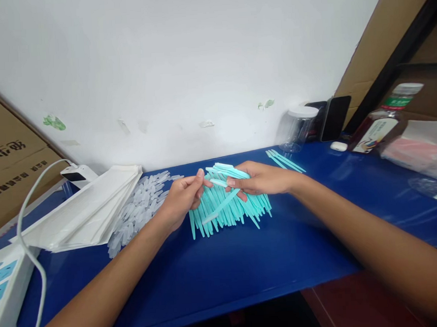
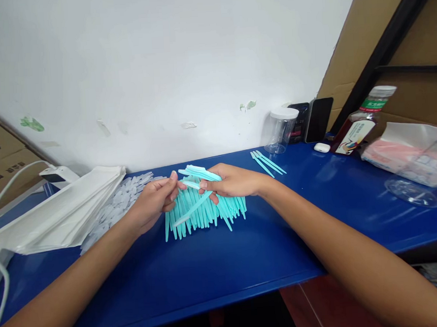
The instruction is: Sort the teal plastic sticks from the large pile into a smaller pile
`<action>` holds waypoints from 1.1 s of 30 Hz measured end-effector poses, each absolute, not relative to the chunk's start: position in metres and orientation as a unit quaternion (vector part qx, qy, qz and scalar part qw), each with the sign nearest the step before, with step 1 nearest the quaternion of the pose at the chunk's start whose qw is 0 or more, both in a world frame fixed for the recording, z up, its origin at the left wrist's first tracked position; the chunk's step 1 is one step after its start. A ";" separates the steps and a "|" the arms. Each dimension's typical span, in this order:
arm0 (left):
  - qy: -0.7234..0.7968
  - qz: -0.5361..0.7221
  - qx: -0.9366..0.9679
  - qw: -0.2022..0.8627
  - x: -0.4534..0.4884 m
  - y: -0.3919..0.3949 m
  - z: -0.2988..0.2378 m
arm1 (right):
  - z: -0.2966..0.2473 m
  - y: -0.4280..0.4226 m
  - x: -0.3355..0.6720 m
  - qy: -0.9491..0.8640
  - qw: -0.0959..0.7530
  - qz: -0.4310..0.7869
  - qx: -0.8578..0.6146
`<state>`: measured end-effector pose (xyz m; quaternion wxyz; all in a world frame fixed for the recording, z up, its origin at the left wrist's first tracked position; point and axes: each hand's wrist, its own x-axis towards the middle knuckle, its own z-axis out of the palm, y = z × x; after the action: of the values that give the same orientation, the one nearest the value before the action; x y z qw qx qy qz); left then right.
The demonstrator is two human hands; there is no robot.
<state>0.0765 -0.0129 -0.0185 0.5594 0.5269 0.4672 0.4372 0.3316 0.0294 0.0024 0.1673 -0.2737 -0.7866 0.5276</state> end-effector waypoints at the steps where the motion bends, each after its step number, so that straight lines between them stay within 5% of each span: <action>1: 0.466 0.440 0.501 0.582 0.075 -0.012 -0.017 | 0.002 0.030 0.332 -0.784 0.169 0.528 -0.279; 9: 0.400 0.453 0.367 0.708 0.065 -0.005 -0.011 | 0.001 0.034 0.336 -0.773 0.179 0.529 -0.299; 33: 0.454 0.474 0.408 0.635 0.059 -0.004 -0.014 | 0.000 0.035 0.337 -0.771 0.179 0.536 -0.293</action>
<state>0.0589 -0.0042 -0.0142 0.6353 0.4077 0.4537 0.4737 0.3369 0.0351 0.0001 0.1792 -0.2931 -0.7713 0.5357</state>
